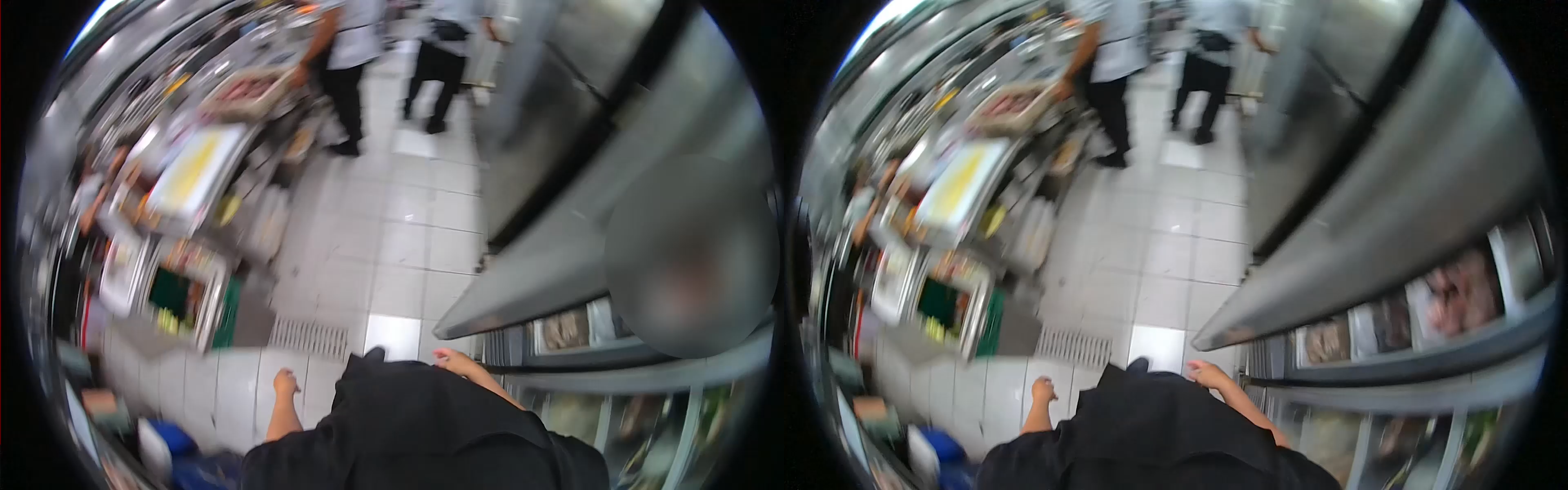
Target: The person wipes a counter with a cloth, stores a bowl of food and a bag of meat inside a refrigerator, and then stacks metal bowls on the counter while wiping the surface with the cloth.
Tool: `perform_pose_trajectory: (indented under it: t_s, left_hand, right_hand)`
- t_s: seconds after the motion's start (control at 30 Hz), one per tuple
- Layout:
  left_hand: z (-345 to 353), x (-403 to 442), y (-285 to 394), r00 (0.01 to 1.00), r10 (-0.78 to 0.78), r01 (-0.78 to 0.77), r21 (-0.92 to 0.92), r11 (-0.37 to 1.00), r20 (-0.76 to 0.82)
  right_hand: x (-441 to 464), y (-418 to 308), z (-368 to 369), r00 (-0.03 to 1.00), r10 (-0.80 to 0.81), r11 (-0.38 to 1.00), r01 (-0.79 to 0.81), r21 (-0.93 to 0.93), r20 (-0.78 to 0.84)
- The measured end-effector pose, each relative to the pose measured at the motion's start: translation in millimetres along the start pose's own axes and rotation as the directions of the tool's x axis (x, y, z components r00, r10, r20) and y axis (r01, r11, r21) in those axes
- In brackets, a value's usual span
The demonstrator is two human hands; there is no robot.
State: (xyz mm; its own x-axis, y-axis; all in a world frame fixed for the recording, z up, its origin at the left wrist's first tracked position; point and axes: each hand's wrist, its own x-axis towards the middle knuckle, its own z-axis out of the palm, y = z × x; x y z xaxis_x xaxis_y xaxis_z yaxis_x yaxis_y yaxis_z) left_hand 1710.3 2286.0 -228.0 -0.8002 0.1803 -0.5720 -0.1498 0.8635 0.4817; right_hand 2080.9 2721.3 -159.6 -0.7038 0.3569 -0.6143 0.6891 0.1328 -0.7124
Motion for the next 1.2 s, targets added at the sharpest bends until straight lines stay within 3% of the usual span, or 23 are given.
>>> perform_pose_trajectory:
  t_s: [0.03, 0.07, 0.13, 0.17, 0.23, 0.3, 0.37, 0.43, 0.57, 0.6, 0.63, 0.67, 0.7, 0.83, 0.97, 1.13, 1.2]
  left_hand:
    - [14.9, -20.8, -35.9, 0.999, -0.031, 0.031, -0.004, 1.000, -0.022]
    - [34.7, -38.8, -77.8, 0.994, -0.094, 0.092, -0.038, 0.995, -0.058]
    - [38.9, -118.9, -90.6, 0.939, -0.345, 0.345, 0.006, 0.939, 0.018]
    - [43.8, -152.0, -105.3, 0.907, -0.421, 0.420, -0.063, 0.905, -0.014]
    - [53.4, -202.5, -146.2, 0.900, -0.420, 0.433, 0.122, 0.893, -0.115]
    - [58.7, -243.9, -184.1, 0.821, -0.549, 0.555, -0.004, 0.832, -0.154]
    - [58.1, -281.5, -205.1, 0.740, -0.650, 0.635, -0.136, 0.760, -0.173]
    - [56.6, -314.4, -222.8, 0.650, -0.710, 0.651, -0.283, 0.705, -0.271]
    - [74.8, -347.6, -276.1, 0.569, -0.776, 0.669, -0.396, 0.630, -0.274]
    - [82.9, -354.0, -288.8, 0.587, -0.773, 0.668, -0.397, 0.630, -0.239]
    - [89.9, -358.5, -300.3, 0.606, -0.768, 0.665, -0.398, 0.632, -0.206]
    - [94.5, -361.2, -312.9, 0.602, -0.781, 0.675, -0.415, 0.610, -0.167]
    - [97.8, -364.4, -325.7, 0.599, -0.790, 0.685, -0.429, 0.589, -0.129]
    - [84.0, -359.0, -372.8, 0.560, -0.821, 0.663, -0.535, 0.524, -0.111]
    - [29.4, -350.9, -404.9, 0.552, -0.828, 0.646, -0.580, 0.496, -0.094]
    - [-74.9, -326.6, -458.7, 0.489, -0.869, 0.667, -0.608, 0.431, -0.079]
    - [-106.7, -307.6, -493.0, 0.499, -0.848, 0.581, -0.658, 0.479, -0.178]
  right_hand:
    - [1.8, -3.9, 3.5, 0.994, -0.020, 0.998, 0.027, -0.060, 0.107]
    - [1.9, -6.1, 3.0, 0.997, -0.034, 0.998, 0.037, -0.041, 0.063]
    - [18.8, 8.0, 2.9, 0.999, -0.043, 0.999, 0.044, -0.015, 0.032]
    - [27.6, 24.1, 4.9, 0.999, -0.036, 0.999, 0.036, -0.010, 0.039]
    - [24.0, 17.7, 6.8, 0.993, 0.071, 0.997, -0.070, -0.020, 0.099]
    - [4.5, -2.4, 6.1, 0.992, 0.061, 0.965, -0.029, -0.259, 0.114]
    - [63.4, 82.1, 10.4, 0.974, -0.108, 0.816, 0.201, -0.542, 0.199]
    - [91.6, 59.9, 25.4, 0.953, -0.136, 0.777, 0.272, -0.568, 0.271]
    - [111.0, 17.7, 68.1, 0.951, -0.145, 0.751, 0.285, -0.595, 0.273]
    - [109.5, -34.1, 74.6, 0.914, -0.110, 0.758, 0.332, -0.562, 0.391]
    - [102.6, -84.4, 92.7, 0.908, -0.116, 0.747, 0.347, -0.567, 0.402]
    - [96.5, -125.7, 116.0, 0.932, -0.055, 0.811, 0.251, -0.528, 0.359]
    - [94.8, -151.7, 140.0, 0.947, 0.012, 0.865, 0.151, -0.479, 0.320]
    - [133.0, -219.9, 242.5, 0.932, 0.008, 0.892, 0.158, -0.425, 0.363]
    - [130.8, -292.9, 335.7, 0.896, -0.061, 0.886, 0.252, -0.390, 0.440]
    - [131.2, -371.6, 410.7, 0.861, -0.256, 0.917, 0.360, -0.172, 0.439]
    - [131.1, -414.4, 427.7, 0.849, -0.340, 0.912, 0.403, -0.079, 0.405]
